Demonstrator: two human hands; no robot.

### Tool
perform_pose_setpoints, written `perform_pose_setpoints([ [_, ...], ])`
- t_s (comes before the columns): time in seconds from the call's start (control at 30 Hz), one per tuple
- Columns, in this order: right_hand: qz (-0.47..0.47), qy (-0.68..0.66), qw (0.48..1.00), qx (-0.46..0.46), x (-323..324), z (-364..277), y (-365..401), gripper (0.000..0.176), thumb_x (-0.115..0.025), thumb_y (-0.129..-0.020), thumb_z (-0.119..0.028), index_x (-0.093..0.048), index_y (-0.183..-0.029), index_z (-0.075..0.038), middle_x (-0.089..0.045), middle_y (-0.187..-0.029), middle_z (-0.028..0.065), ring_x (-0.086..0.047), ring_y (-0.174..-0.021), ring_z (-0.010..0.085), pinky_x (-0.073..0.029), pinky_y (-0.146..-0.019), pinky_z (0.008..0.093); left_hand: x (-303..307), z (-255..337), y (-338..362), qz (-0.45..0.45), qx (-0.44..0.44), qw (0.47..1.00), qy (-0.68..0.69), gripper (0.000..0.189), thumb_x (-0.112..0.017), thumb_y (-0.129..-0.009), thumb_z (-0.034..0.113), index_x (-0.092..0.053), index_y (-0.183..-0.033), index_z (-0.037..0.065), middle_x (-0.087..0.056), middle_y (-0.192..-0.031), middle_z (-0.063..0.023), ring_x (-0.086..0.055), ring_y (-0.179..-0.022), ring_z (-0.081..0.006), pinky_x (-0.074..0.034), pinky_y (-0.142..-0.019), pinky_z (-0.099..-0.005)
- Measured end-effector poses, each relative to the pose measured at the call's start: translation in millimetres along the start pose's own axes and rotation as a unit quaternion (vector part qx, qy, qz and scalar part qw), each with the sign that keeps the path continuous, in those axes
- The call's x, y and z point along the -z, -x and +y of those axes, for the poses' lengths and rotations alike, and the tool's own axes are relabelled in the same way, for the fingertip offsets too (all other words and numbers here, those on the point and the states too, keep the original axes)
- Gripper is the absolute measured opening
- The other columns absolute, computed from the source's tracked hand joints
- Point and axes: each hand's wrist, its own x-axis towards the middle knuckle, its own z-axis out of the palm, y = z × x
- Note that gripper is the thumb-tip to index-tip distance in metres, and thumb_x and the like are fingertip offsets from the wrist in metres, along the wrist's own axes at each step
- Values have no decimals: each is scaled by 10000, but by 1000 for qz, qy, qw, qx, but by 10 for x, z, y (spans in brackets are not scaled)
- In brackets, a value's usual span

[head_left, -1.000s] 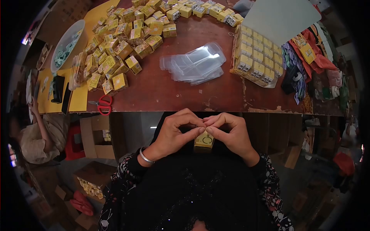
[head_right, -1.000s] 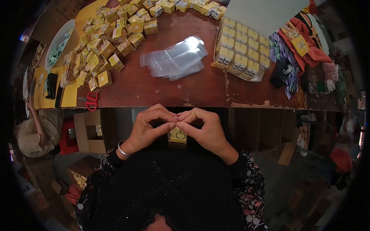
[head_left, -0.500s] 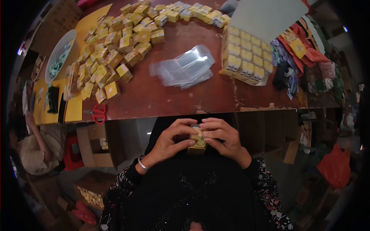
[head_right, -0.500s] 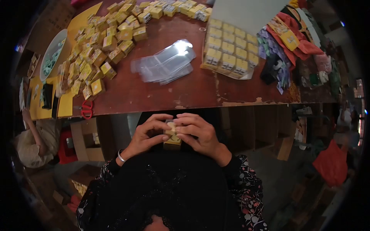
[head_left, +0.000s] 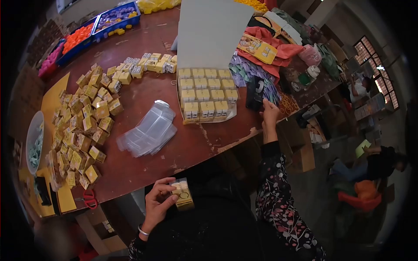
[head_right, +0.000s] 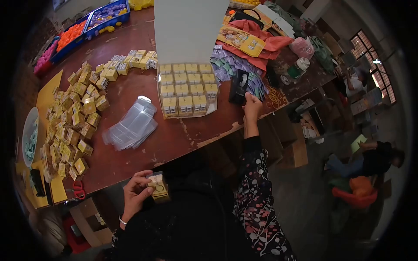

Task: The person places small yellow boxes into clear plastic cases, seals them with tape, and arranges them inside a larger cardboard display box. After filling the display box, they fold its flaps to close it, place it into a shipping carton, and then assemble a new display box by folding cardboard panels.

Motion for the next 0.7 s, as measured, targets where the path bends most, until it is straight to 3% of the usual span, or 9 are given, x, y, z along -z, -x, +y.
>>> perform_pose_setpoints([
  [0.13, -46, 14, 997, -57, -103, -57, -152, 191, -747, -964, -229, -765, -968, -40, -731, -929, 6, -639, -725, 112, -499, -587, 274, 15, 3, -2, 14, 13, 1000, 11, 241, -748, -925, -10, -661, -1149, 8, -513, -1446, -153, -626, -1193, -188, -530, -1008, -344],
  [0.23, -77, -38, 996, -30, -101, -33, -204, 137, -750, -953, -202, -747, -929, -67, -715, -900, -17, -641, -748, 106, -505, -612, 268, 25, -5, -10, 15, 24, 1000, 4, 242, -744, -926, -14, -658, -1151, 5, -513, -1447, -154, -622, -1197, -190, -527, -1013, -346],
  [0.43, -65, -145, 987, -36, -101, 48, -73, 105, -744, -955, -177, -724, -924, -78, -689, -940, -24, -651, -886, 109, -559, -724, 284, 18, 4, -58, 13, 25, 1000, 0, 248, -738, -929, -17, -652, -1161, 1, -522, -1440, -156, -615, -1209, -190, -518, -1023, -342],
  [0.53, -92, -245, 965, -8, -21, 151, -41, 112, -746, -950, -145, -728, -939, -35, -684, -1162, 58, -669, -972, 158, -604, -807, 332, 24, 2, -66, 13, 23, 1000, -1, 253, -735, -931, -19, -648, -1168, -2, -523, -1441, -158, -611, -1221, -194, -514, -1031, -344],
  [0.63, -101, -230, 967, 47, -2, 283, -33, 146, -748, -946, -111, -727, -947, 33, -577, -1422, 179, -672, -1082, 216, -620, -862, 365, 10, -2, -72, 20, 36, 999, 8, 254, -733, -931, -23, -647, -1169, -2, -521, -1446, -158, -608, -1225, -193, -513, -1033, -347],
  [0.7, -95, -162, 980, 69, 11, 347, 10, 156, -722, -961, -88, -708, -960, 67, -535, -1472, 221, -657, -1116, 224, -613, -926, 379, -4, 6, -84, 17, 37, 999, 12, 252, -733, -931, -23, -647, -1167, -2, -521, -1445, -157, -605, -1226, -192, -512, -1034, -348],
])
